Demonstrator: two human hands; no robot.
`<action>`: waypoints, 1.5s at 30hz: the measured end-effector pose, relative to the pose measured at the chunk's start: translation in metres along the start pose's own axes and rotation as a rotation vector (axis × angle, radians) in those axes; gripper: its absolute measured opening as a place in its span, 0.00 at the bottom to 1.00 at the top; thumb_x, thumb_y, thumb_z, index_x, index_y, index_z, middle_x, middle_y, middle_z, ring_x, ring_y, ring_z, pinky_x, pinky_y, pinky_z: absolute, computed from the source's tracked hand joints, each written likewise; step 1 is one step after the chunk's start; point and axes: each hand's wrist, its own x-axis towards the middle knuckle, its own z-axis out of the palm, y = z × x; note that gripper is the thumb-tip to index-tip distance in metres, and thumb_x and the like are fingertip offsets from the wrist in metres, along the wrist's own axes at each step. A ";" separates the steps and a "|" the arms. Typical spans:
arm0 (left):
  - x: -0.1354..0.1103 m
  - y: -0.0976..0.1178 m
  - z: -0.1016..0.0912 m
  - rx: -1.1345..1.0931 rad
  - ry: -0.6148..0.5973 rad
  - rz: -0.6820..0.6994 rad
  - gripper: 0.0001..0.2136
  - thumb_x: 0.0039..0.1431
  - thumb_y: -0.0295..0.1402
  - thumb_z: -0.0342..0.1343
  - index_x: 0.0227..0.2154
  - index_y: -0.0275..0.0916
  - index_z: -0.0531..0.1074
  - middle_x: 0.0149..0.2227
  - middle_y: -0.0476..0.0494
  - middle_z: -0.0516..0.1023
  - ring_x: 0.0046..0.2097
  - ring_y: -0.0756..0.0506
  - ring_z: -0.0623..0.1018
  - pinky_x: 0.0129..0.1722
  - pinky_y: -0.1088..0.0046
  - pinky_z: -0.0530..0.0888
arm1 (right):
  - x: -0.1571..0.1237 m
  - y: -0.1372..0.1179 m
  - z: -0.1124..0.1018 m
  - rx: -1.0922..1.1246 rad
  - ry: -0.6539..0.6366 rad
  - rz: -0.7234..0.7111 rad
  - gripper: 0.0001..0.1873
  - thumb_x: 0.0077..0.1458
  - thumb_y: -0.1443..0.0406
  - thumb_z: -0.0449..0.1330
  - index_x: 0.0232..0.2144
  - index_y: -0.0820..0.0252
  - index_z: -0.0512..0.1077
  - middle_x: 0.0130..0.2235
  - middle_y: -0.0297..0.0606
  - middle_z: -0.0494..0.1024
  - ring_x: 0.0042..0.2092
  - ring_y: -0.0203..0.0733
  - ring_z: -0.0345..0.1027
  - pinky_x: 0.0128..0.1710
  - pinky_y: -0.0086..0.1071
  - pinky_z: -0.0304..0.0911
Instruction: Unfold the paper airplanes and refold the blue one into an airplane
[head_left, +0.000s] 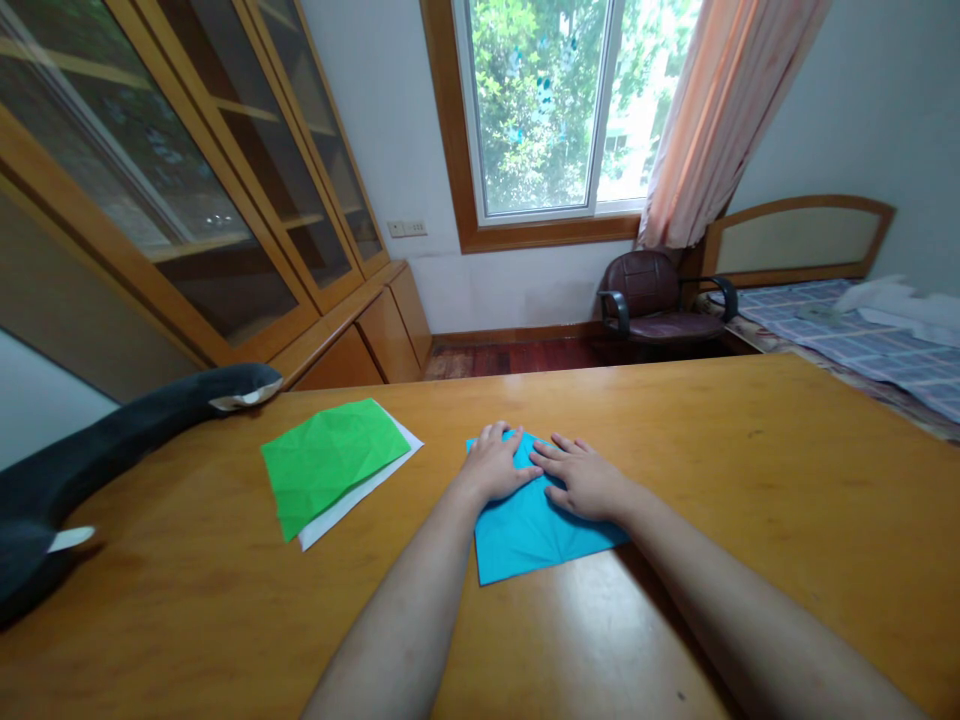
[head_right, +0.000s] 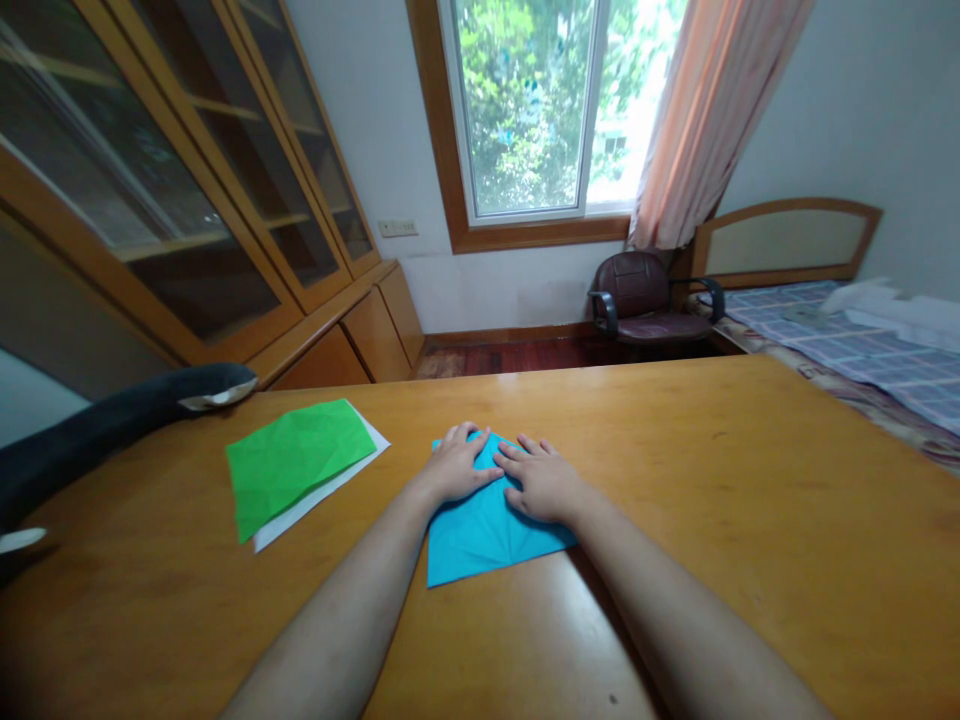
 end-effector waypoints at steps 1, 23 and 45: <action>0.000 0.000 0.000 -0.004 0.002 -0.002 0.40 0.52 0.62 0.47 0.64 0.45 0.57 0.65 0.39 0.56 0.65 0.34 0.56 0.62 0.57 0.56 | 0.000 0.000 0.000 -0.001 -0.001 -0.001 0.34 0.56 0.58 0.52 0.65 0.55 0.57 0.68 0.38 0.53 0.68 0.62 0.40 0.63 0.59 0.41; -0.002 0.007 -0.002 0.017 -0.001 -0.046 0.37 0.50 0.56 0.51 0.63 0.49 0.56 0.66 0.40 0.56 0.65 0.35 0.56 0.61 0.55 0.58 | 0.011 -0.031 -0.027 -0.170 0.083 0.021 0.17 0.56 0.65 0.51 0.43 0.59 0.76 0.48 0.46 0.77 0.49 0.53 0.66 0.48 0.44 0.61; 0.002 0.002 0.004 0.003 0.036 -0.017 0.39 0.48 0.56 0.54 0.63 0.47 0.58 0.64 0.38 0.58 0.64 0.35 0.58 0.60 0.57 0.60 | 0.043 -0.023 -0.026 -0.281 0.022 -0.074 0.16 0.53 0.72 0.54 0.43 0.70 0.75 0.47 0.52 0.77 0.47 0.50 0.70 0.51 0.37 0.59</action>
